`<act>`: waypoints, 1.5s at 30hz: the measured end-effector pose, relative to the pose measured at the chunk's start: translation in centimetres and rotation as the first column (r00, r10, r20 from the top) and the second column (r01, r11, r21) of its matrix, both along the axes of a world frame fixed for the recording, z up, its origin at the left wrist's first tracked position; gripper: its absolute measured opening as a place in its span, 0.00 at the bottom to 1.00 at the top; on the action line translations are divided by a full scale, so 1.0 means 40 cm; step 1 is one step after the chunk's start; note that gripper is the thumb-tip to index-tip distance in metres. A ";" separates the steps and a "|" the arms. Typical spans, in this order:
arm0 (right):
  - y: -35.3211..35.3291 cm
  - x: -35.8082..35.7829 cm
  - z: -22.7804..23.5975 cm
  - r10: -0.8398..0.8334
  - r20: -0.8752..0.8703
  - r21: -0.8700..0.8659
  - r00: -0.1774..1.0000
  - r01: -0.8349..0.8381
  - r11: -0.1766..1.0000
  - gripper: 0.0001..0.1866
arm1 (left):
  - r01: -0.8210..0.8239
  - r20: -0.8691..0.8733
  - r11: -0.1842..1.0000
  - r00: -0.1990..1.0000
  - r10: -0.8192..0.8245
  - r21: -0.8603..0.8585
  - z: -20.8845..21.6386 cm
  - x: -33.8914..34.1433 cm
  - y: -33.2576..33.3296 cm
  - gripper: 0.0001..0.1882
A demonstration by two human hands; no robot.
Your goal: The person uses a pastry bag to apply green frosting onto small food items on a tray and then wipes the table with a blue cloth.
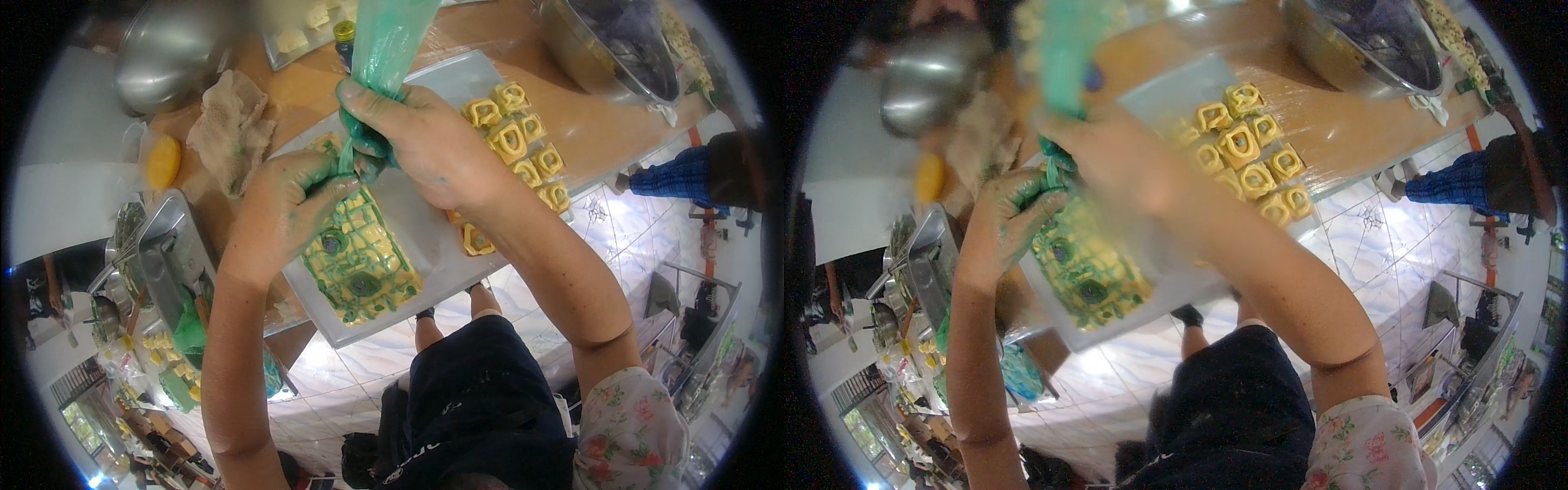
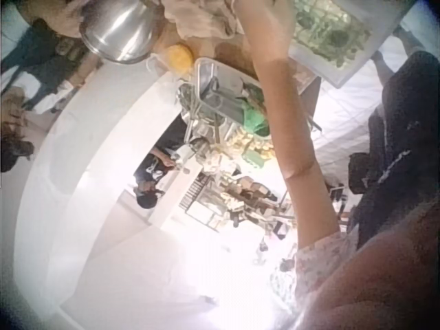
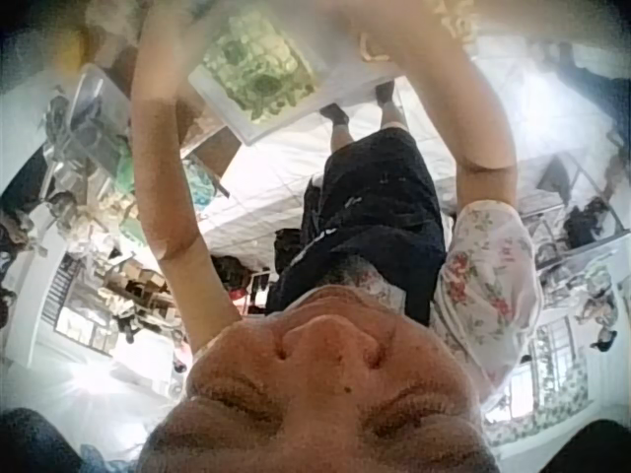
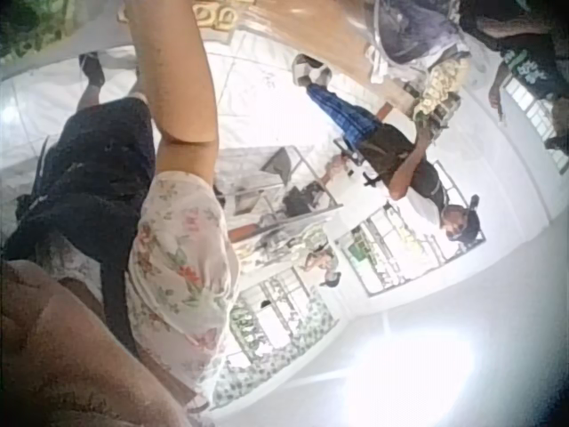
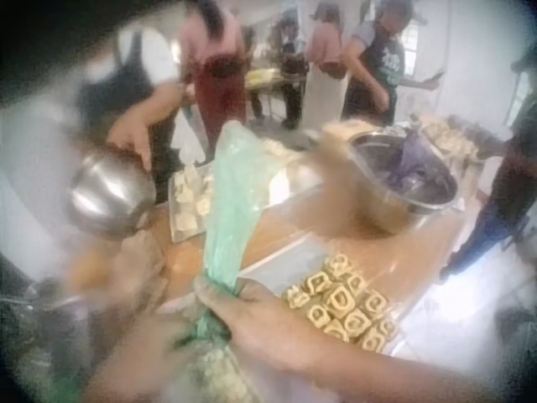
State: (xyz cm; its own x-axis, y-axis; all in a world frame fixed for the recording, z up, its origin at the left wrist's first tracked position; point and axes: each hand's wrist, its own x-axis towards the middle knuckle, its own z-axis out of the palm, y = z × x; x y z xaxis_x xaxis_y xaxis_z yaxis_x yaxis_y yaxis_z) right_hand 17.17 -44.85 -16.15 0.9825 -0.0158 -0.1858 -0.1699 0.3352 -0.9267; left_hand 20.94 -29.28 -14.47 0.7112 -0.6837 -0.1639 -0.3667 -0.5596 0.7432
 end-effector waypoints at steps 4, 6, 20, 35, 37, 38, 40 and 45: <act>-0.002 0.000 -0.011 -0.033 0.035 -0.011 0.999 0.034 0.999 0.18 | -0.019 -0.024 1.000 1.000 0.019 0.005 -0.007 -0.003 -0.002 0.10; -0.005 -0.005 0.002 -0.020 0.032 0.030 0.999 0.019 0.999 0.18 | -0.019 0.019 0.998 1.000 0.020 -0.060 -0.013 -0.009 -0.003 0.10; -0.009 -0.065 0.015 -0.009 -0.044 -0.162 0.999 0.002 0.987 0.18 | 0.003 -0.161 0.999 0.987 -0.010 -0.044 -0.009 -0.065 -0.001 0.09; -0.008 -0.082 -0.028 0.035 -0.093 -0.077 0.995 -0.042 0.996 0.22 | 0.029 -0.105 0.999 0.994 -0.034 -0.042 -0.035 -0.086 -0.006 0.09; -0.009 -0.084 -0.029 0.047 -0.089 -0.096 0.995 -0.056 0.994 0.22 | 0.031 -0.095 0.999 0.995 -0.033 -0.020 -0.036 -0.086 -0.007 0.09; -0.007 -0.085 -0.030 0.040 -0.087 -0.100 0.995 -0.049 0.994 0.23 | 0.038 -0.082 0.999 0.996 -0.040 -0.027 -0.038 -0.085 -0.007 0.09; -0.004 -0.086 -0.033 0.033 -0.084 -0.104 0.996 -0.042 0.994 0.24 | 0.045 -0.069 0.998 0.997 -0.047 -0.035 -0.040 -0.085 -0.008 0.09; -0.003 -0.089 -0.039 0.000 -0.058 -0.172 0.998 -0.010 0.985 0.26 | 0.075 -0.016 0.997 0.997 -0.075 0.005 -0.036 -0.085 -0.011 0.09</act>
